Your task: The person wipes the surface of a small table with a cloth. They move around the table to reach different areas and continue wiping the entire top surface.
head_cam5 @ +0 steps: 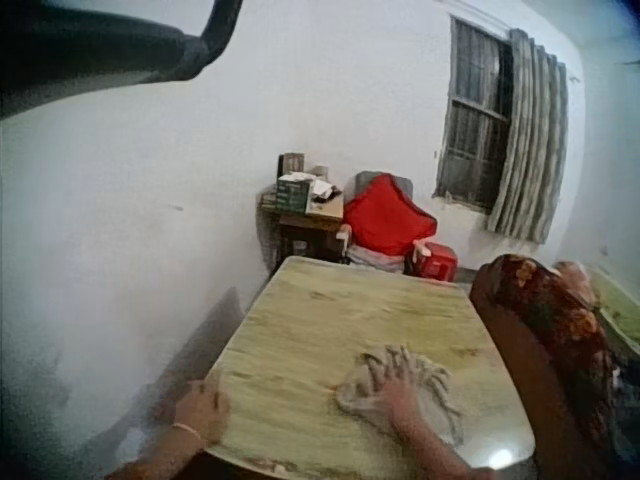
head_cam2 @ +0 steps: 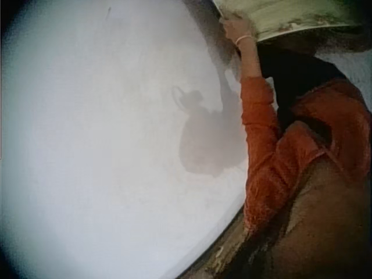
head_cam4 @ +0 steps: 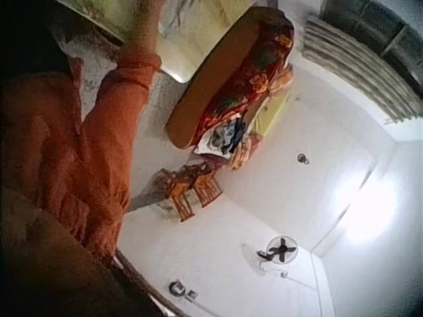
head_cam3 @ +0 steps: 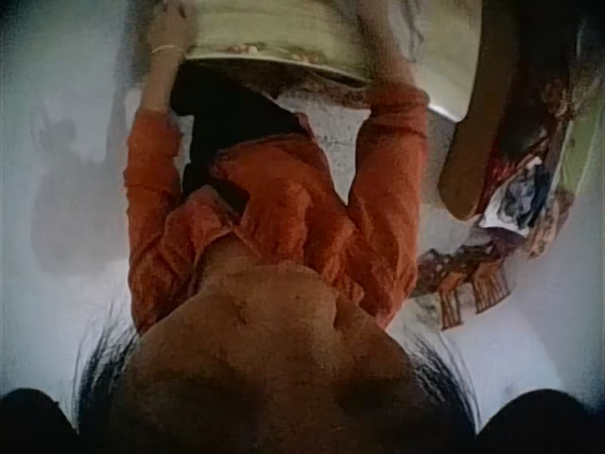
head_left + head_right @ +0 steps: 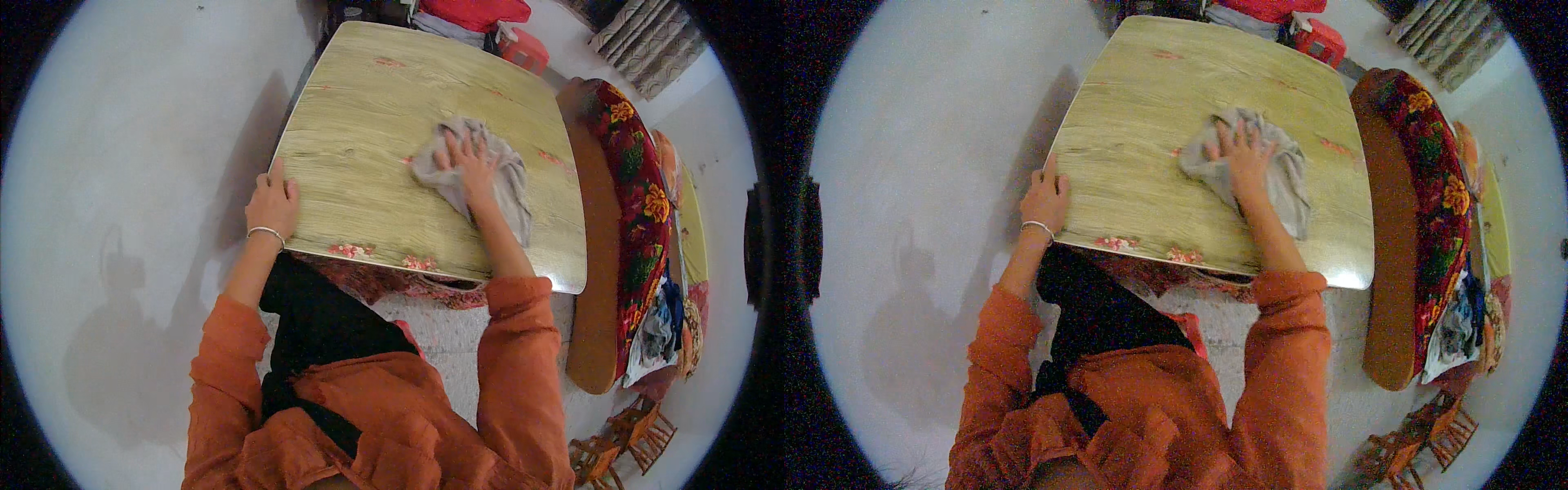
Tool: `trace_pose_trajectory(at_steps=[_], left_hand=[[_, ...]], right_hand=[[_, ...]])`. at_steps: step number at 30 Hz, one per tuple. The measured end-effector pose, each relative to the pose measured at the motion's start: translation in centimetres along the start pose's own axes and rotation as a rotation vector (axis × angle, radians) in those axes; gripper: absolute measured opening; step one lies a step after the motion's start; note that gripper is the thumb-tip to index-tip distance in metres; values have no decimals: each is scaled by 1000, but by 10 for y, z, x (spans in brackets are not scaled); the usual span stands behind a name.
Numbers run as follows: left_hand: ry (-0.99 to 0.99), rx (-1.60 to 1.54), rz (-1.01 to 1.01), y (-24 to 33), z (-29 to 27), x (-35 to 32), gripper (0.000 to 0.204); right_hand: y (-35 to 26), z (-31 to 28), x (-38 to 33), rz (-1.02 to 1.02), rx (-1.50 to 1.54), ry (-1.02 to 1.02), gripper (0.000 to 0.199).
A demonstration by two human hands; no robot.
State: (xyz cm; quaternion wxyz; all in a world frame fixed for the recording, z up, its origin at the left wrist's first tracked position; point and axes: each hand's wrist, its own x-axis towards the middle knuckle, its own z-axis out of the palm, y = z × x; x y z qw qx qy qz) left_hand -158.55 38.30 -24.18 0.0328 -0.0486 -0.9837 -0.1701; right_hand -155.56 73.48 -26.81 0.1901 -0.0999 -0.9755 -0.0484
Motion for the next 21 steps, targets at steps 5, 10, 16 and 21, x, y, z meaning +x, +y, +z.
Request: trace_pose_trajectory(at_steps=[5, 10, 16, 21], left_hand=[[56, -28, 43, -10, 9, 4, 50], [41, -31, 44, -16, 3, 0, 50], [51, -74, 61, -15, 4, -1, 51], [69, -115, 77, -12, 6, 1, 53]], right_hand=[[-117, 12, 19, -284, 82, 53, 60], [-161, -65, -54, -706, 412, -83, 49], [-73, -66, -53, -531, 362, -222, 45], [-70, 0, 44, -217, 223, -69, 50]])
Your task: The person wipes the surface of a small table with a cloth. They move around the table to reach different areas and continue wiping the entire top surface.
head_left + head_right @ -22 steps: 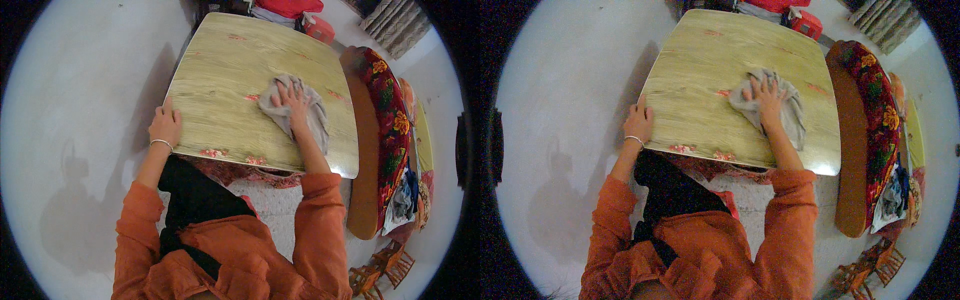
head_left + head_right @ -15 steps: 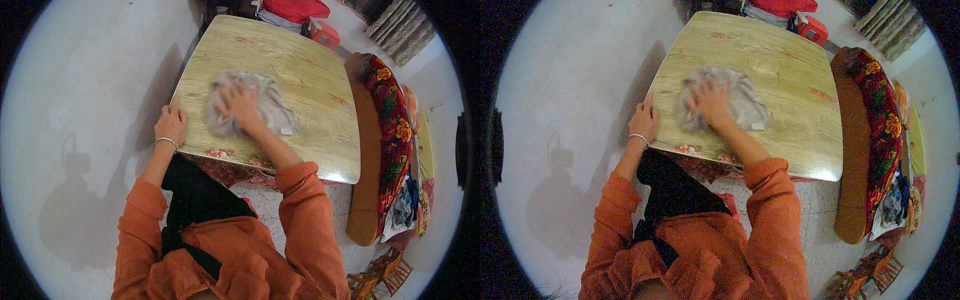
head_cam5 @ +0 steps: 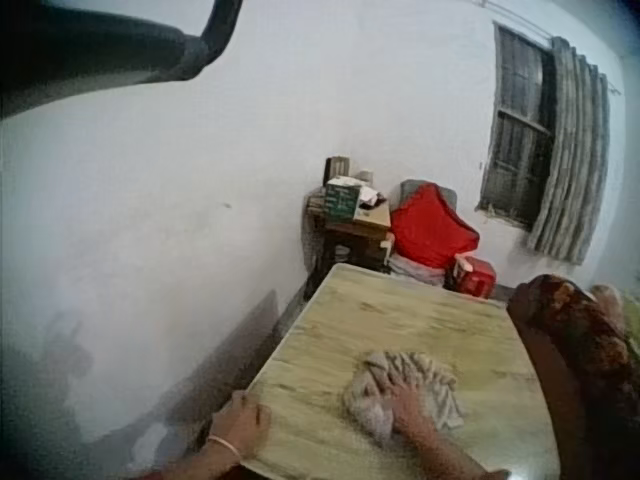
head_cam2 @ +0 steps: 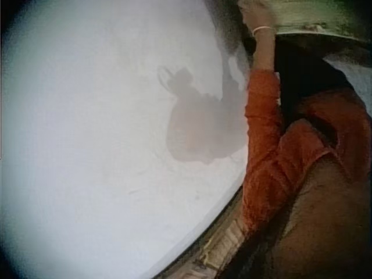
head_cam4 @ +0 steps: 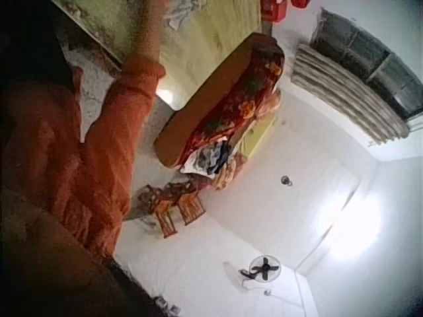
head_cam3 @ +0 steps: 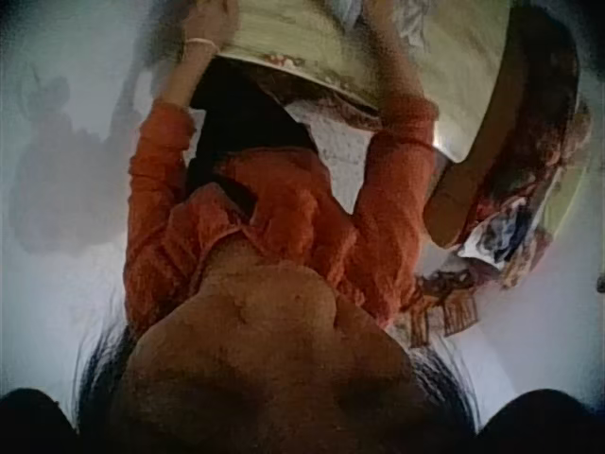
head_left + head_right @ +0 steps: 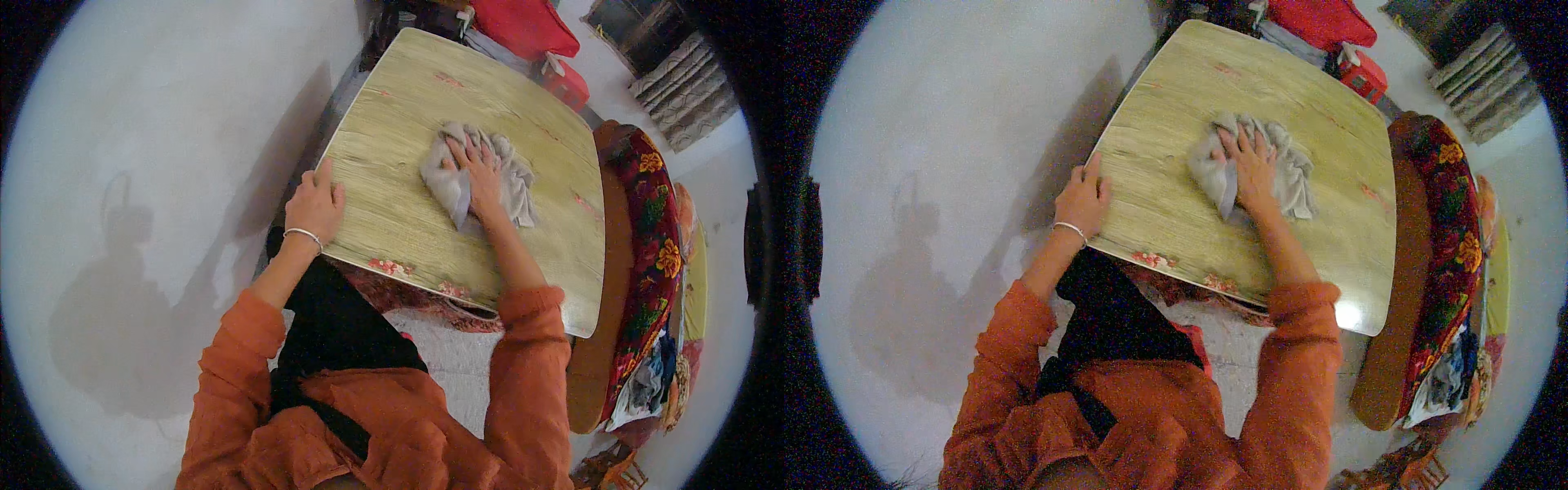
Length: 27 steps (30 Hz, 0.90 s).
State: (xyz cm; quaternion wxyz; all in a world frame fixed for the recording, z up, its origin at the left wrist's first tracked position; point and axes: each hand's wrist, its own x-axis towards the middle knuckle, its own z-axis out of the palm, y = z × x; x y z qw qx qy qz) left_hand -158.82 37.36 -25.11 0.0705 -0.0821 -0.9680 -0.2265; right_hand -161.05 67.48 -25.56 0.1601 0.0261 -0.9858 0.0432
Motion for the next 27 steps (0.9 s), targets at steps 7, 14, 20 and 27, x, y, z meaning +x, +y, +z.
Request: trace_pose_trajectory(at_steps=[7, 14, 20, 27], left_hand=[[22, -64, -5, -5, -5, 0, 56], [202, -287, 130, -5, -4, -4, 58], [151, -295, 128, -5, -6, -4, 61], [259, -307, 212, -13, -1, 0, 65]], right_hand=[[-115, 29, 35, -264, -128, -43, 51], [-100, -46, -71, -612, 233, -224, 47], [-49, -1, -1, -208, 77, -34, 47], [-149, 34, 26, -362, -2, 70, 52]])
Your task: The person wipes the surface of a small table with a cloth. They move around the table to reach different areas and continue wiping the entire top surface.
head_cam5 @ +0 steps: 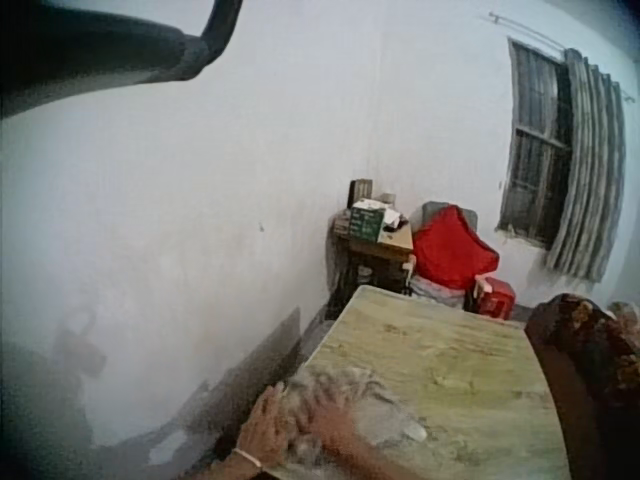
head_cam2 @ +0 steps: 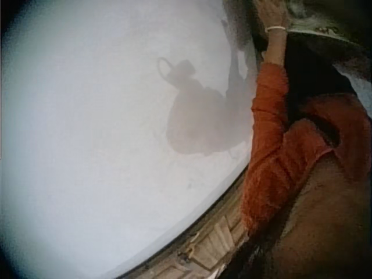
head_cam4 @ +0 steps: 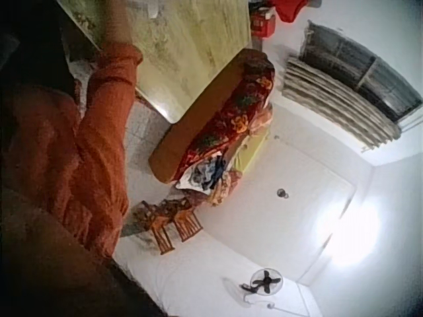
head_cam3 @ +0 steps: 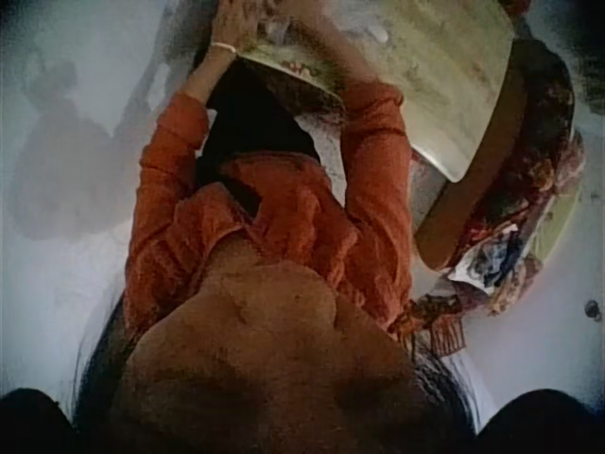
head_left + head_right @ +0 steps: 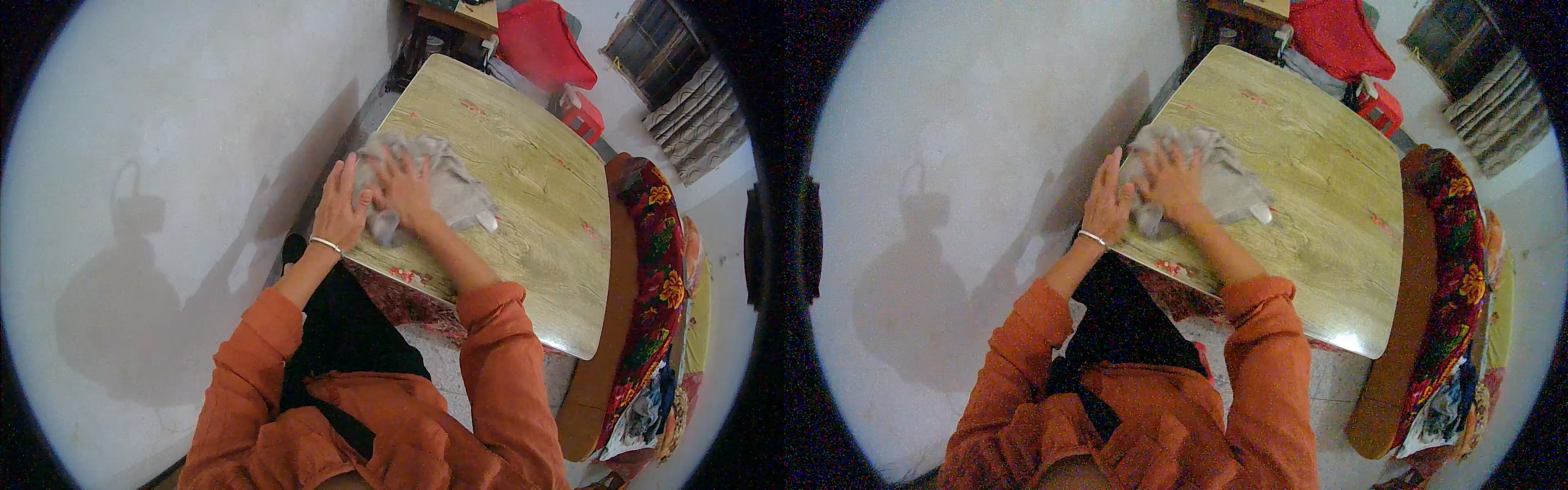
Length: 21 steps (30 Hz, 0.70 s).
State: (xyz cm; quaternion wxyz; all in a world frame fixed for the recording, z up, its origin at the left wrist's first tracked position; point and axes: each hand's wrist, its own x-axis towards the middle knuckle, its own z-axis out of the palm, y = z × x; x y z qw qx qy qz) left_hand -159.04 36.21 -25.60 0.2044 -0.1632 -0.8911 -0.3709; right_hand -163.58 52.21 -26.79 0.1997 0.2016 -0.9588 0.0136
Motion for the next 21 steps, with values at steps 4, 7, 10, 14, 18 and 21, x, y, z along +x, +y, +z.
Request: trace_pose_trajectory(at_steps=[4, 7, 10, 14, 18, 21], left_hand=[[71, -93, 45, -13, 0, -4, 65], [50, -125, 45, -1, -3, -3, 65], [24, -117, 49, -1, -3, -4, 64], [-8, -91, 51, 0, -2, -1, 64], [-53, -26, -1, 2, 3, 0, 64], [-94, 8, -34, 3, -1, 2, 64]], right_hand=[[-37, -46, -51, -230, 186, -159, 52], [-12, -81, -103, -169, 332, -270, 51], [32, -90, -123, 24, 225, -323, 48], [94, -59, -93, 289, 85, -124, 50], [80, -18, -41, 354, -121, -42, 53], [25, -17, -29, 190, -45, -84, 54]])
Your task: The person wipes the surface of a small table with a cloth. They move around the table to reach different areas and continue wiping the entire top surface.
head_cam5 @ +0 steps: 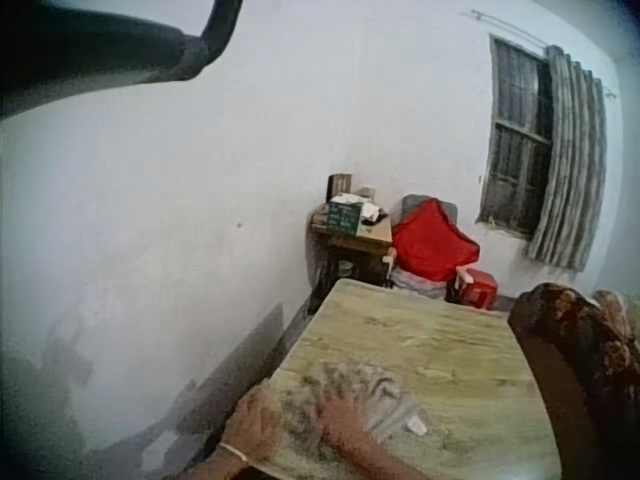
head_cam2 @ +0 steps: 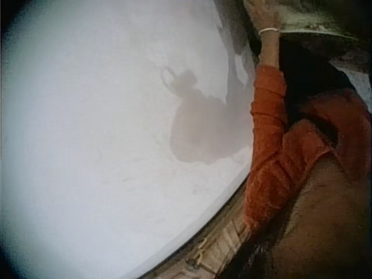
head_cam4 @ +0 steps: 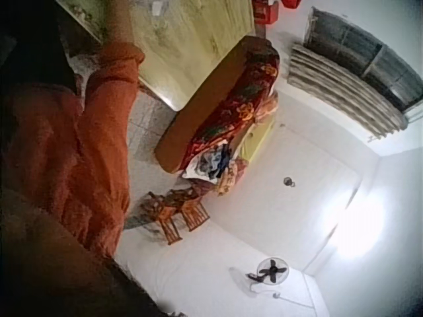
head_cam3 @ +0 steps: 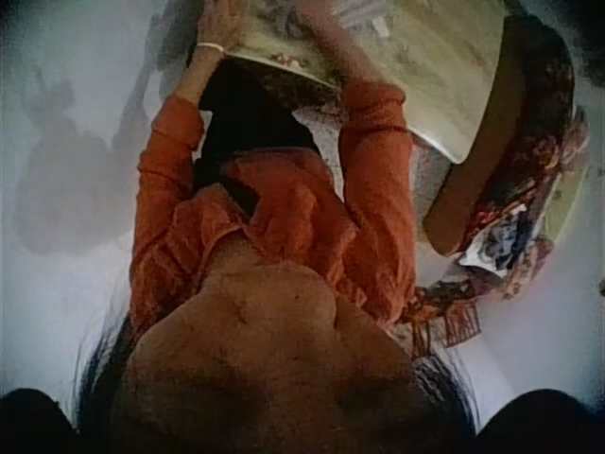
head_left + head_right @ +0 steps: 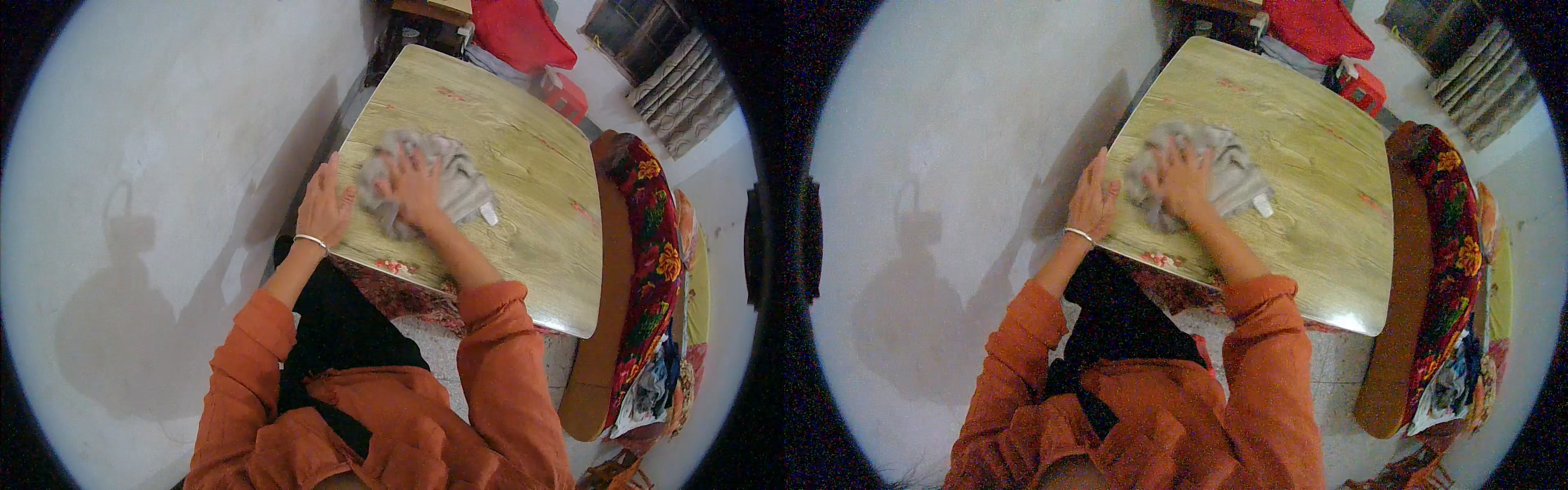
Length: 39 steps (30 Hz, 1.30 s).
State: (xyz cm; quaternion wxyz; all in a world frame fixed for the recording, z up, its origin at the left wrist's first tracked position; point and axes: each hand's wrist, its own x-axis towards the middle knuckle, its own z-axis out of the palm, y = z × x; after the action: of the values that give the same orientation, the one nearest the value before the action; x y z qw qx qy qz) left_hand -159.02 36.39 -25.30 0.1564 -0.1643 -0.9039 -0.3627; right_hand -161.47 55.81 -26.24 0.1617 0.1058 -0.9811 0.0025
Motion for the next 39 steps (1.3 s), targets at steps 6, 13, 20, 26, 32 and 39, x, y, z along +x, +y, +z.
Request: trace_pose_trajectory(at_steps=[6, 13, 20, 26, 32, 39], left_hand=[[-194, 214, -203, 8, -2, -1, 67], [-236, 277, -189, 9, 0, -3, 66], [-238, 273, -207, 13, -3, -2, 62], [-194, 256, -196, 10, 2, -1, 63], [-151, 234, -190, -1, 1, -1, 62], [-142, 247, -139, 5, 7, -2, 60]], right_hand=[[-2, -61, -101, -101, 249, -66, 53], [76, -97, -183, 255, 174, -151, 51], [60, -99, -179, 250, 177, 32, 51], [-6, -79, -278, -47, 432, 402, 47], [-32, 77, -455, 942, 724, -122, 31], [-17, 147, -547, 1283, 1303, -782, 32]])
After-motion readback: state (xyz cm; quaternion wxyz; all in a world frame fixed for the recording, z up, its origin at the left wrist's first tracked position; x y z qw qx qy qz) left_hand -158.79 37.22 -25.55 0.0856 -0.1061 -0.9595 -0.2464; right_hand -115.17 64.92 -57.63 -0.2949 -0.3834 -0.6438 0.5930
